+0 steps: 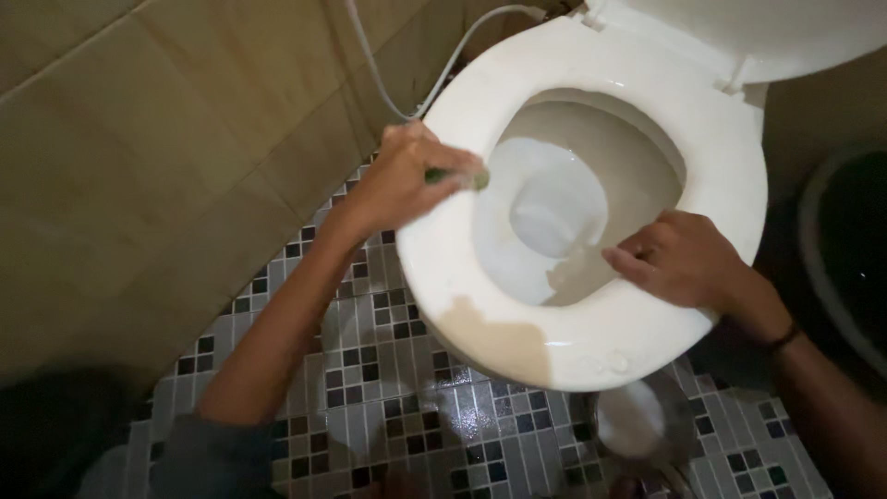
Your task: The person cleans the outer rim and seat of a toilet using a cloth, then lifts the lid and wipes the underside of the lid and seat.
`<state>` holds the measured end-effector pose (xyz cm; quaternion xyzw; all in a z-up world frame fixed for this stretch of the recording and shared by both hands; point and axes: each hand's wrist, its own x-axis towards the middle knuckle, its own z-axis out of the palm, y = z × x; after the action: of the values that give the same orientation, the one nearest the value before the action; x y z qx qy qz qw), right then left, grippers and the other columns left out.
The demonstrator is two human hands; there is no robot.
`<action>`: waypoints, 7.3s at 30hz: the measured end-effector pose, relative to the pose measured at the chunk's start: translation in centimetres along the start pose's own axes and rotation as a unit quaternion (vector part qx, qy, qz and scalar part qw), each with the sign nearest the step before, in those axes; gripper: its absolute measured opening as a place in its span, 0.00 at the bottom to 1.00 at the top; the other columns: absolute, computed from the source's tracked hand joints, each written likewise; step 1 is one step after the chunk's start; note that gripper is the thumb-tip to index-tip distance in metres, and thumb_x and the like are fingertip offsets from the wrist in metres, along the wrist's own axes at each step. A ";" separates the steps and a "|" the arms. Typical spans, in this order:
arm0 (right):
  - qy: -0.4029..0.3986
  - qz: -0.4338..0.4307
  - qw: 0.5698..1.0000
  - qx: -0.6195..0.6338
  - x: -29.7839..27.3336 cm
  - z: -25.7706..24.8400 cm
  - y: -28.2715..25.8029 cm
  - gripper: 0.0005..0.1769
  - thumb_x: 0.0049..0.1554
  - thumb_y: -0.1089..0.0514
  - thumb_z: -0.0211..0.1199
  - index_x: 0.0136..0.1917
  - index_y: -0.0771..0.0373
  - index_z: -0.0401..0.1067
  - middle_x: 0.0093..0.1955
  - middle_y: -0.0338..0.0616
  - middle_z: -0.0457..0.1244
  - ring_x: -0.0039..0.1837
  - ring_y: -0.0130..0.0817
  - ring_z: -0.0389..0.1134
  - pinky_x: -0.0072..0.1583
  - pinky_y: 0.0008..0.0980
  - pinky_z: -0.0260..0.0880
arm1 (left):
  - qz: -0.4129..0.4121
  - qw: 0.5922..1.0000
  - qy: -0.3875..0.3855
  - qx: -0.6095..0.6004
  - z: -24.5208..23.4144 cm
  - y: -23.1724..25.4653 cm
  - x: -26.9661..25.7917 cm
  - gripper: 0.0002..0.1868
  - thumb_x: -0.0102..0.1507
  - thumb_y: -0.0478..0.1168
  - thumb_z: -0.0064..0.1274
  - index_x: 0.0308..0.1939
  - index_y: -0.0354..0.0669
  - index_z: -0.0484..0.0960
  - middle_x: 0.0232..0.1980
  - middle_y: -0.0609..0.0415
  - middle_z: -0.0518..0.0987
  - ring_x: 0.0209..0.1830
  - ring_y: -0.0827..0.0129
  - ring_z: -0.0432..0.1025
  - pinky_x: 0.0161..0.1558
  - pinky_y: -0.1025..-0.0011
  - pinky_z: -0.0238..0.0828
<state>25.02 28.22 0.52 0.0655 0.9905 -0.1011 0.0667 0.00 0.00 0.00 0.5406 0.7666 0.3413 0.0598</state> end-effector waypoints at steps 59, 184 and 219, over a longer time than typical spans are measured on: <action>-0.117 -0.003 0.993 -0.008 0.1 -2.0 -3.1 0.33 0.63 0.39 0.45 0.32 0.60 0.80 0.22 0.47 0.66 0.27 0.40 0.67 0.38 0.41 0.71 | -0.068 0.992 0.089 0.050 1.5 2.7 5.1 0.08 0.61 0.41 0.63 0.44 0.58 0.91 0.45 0.61 0.88 0.50 0.60 0.72 0.70 0.56 0.54; -0.141 -0.077 0.986 0.049 -0.3 -2.4 -4.2 0.29 0.62 0.39 0.43 0.49 0.53 0.83 0.22 0.45 0.65 0.27 0.40 0.68 0.37 0.42 0.71 | -0.059 0.986 0.149 0.038 2.0 -1.3 5.8 0.15 0.69 0.37 0.53 0.59 0.52 0.86 0.61 0.55 0.83 0.45 0.60 0.67 0.55 0.63 0.69; -0.117 -0.101 0.987 0.045 -0.4 -1.4 -3.5 0.30 0.62 0.38 0.44 0.48 0.55 0.83 0.21 0.47 0.64 0.25 0.41 0.67 0.36 0.44 0.72 | 0.040 0.990 0.082 0.112 3.7 -0.6 7.9 0.13 0.63 0.37 0.60 0.52 0.46 0.86 0.53 0.56 0.85 0.52 0.51 0.65 0.59 0.52 0.60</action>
<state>24.74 25.02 2.64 -0.0441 0.9718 -0.1586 0.1687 -1.98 8.51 -0.97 0.5441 0.7801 0.2990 -0.0778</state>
